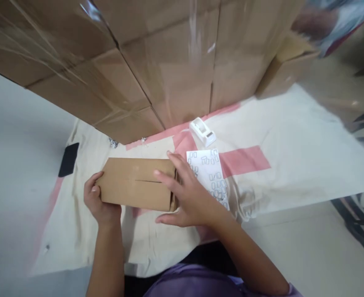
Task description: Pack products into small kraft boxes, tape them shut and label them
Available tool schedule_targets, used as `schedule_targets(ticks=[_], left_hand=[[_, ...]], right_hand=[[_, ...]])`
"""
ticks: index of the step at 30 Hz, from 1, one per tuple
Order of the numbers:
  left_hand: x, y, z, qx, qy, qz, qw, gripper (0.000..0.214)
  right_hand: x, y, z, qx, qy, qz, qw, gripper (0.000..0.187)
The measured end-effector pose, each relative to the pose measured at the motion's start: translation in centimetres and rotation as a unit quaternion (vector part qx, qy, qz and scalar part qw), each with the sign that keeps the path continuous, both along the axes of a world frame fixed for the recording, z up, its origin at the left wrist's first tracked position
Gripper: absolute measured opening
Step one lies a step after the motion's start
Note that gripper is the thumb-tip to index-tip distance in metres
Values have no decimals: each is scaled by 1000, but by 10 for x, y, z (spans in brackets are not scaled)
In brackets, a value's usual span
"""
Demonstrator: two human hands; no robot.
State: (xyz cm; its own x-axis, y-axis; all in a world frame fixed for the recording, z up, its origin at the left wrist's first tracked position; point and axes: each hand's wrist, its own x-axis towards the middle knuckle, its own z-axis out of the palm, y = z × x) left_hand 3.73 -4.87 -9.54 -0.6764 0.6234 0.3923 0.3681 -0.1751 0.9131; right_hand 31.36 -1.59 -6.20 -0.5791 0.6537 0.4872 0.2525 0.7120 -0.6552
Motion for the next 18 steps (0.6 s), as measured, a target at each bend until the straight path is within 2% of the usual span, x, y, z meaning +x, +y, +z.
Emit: schedule_targets(ticks=[2,4,5,7,8,9,11,13,14,15,17,18], left_hand=[[-11,3,-6,45,-27,1,999,34],[-24,4,-14,77,-110,4,991,40],[-31,4,-17,74,-165,2,984,44],[-44,2,-21,39,-254,12,966,48],[-49,1,-22,23,-280,25,960,49],[-53,0,-22,16,-295,41,955,48],[-58,1,-21,11,-308,65,949,46],[-57,3,-18,-8,-321,62,945,45],[-56,5,-18,-21,-328,55,943,45],[-54,6,-18,-35,-334,48,941,47],[-51,9,-20,-66,-338,36,938,49],[-50,11,-22,-81,-336,33,938,48]], right_hand=[[-5,5,22,16,-42,4,999,93],[-2,6,39,30,-21,-24,999,85],[5,5,47,37,1,-55,998,83],[29,1,58,57,53,-161,984,79],[45,0,62,76,86,-234,965,78],[63,-2,65,112,136,-308,935,79],[103,-1,64,212,219,-444,842,76],[145,4,56,252,226,-568,750,56],[165,9,49,261,214,-610,716,51],[183,16,41,264,196,-638,696,51],[214,35,24,261,124,-676,678,71],[225,47,16,231,74,-699,672,82]])
